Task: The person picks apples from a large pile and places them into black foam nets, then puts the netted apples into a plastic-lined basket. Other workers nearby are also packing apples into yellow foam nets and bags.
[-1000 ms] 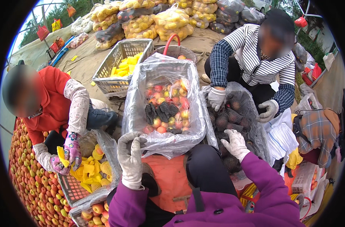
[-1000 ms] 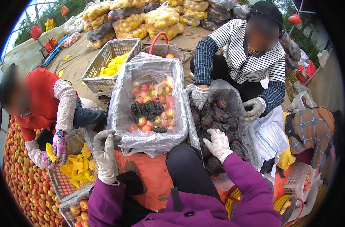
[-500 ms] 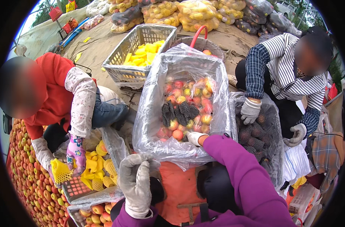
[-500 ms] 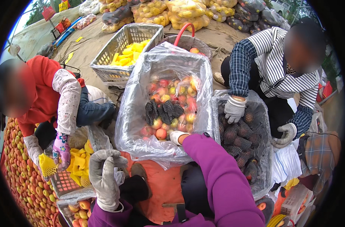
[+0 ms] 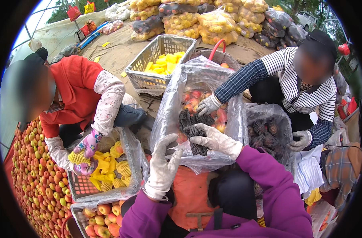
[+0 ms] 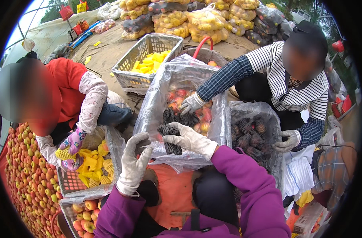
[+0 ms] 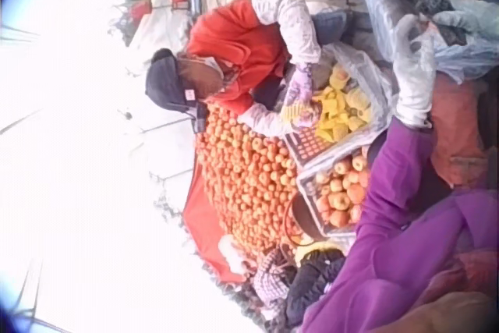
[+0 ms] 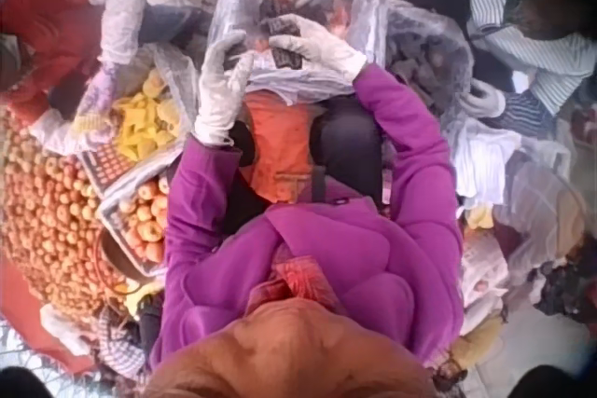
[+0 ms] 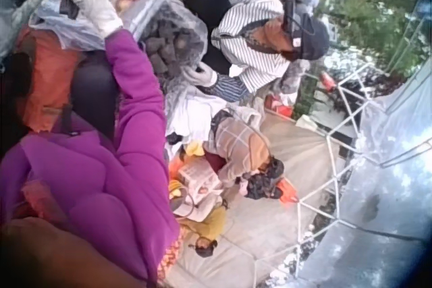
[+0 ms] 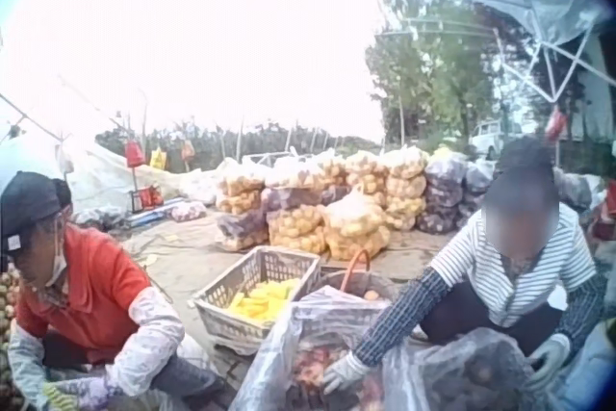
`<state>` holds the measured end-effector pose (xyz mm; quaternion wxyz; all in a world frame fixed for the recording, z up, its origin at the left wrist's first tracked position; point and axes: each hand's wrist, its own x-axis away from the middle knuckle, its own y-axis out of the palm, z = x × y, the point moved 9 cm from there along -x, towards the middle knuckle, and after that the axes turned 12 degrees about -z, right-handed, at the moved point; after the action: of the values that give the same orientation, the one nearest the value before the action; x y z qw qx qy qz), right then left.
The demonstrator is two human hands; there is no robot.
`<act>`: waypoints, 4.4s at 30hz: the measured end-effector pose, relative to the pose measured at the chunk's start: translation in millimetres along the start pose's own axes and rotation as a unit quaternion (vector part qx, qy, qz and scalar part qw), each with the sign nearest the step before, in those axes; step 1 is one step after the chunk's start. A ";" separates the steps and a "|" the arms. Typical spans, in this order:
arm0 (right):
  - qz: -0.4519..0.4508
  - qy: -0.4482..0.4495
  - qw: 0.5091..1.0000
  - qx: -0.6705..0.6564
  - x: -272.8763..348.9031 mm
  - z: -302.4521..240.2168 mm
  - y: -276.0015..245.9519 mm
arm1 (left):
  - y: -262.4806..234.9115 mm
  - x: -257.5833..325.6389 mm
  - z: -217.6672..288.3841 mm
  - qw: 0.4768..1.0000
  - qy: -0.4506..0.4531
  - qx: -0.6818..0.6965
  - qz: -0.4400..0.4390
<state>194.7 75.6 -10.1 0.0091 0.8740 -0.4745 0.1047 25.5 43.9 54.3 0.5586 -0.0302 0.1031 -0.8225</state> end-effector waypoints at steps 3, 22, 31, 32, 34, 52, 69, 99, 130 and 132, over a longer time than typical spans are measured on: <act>-0.098 -0.039 0.994 -0.015 28.3 -57.1 46.0 | 8.3 1.5 20.5 0.989 0.104 -0.081 -0.070; 0.097 -0.219 0.852 -0.465 64.4 -26.2 66.8 | 8.6 34.8 5.8 0.974 -0.068 0.136 -0.168; 0.107 -0.243 0.903 -0.338 74.1 -39.5 65.8 | 22.9 32.3 16.8 0.956 -0.076 0.236 -0.156; 0.103 -0.235 0.910 -0.326 74.0 -37.8 69.0 | 27.1 32.6 12.5 0.954 -0.072 0.235 -0.174; 0.126 -0.238 0.928 -0.259 71.8 -34.5 74.2 | 34.8 35.4 3.6 0.948 -0.066 0.232 -0.207; 0.011 -0.148 0.851 -0.503 67.0 -13.6 108.5 | 71.9 75.2 20.1 0.828 -0.129 0.403 -0.368; 0.101 0.026 0.992 0.077 -43.3 72.4 -51.9 | -19.9 43.7 14.7 0.830 0.028 0.555 -0.039; 0.042 -0.187 0.964 0.185 9.4 -97.7 39.4 | 8.5 10.0 -13.6 0.901 -0.038 0.431 0.010; 0.003 -0.132 0.958 -0.254 27.7 -48.9 63.1 | 2.8 35.4 19.9 0.937 -0.055 0.280 -0.204; 0.118 -0.236 0.957 -0.121 37.3 -57.3 45.4 | 0.0 28.9 28.8 0.971 -0.029 0.171 -0.164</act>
<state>166.6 26.4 49.4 -0.0097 0.8037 -0.5723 -0.1629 19.4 13.2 80.6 0.4157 0.0249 -0.0615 -0.9071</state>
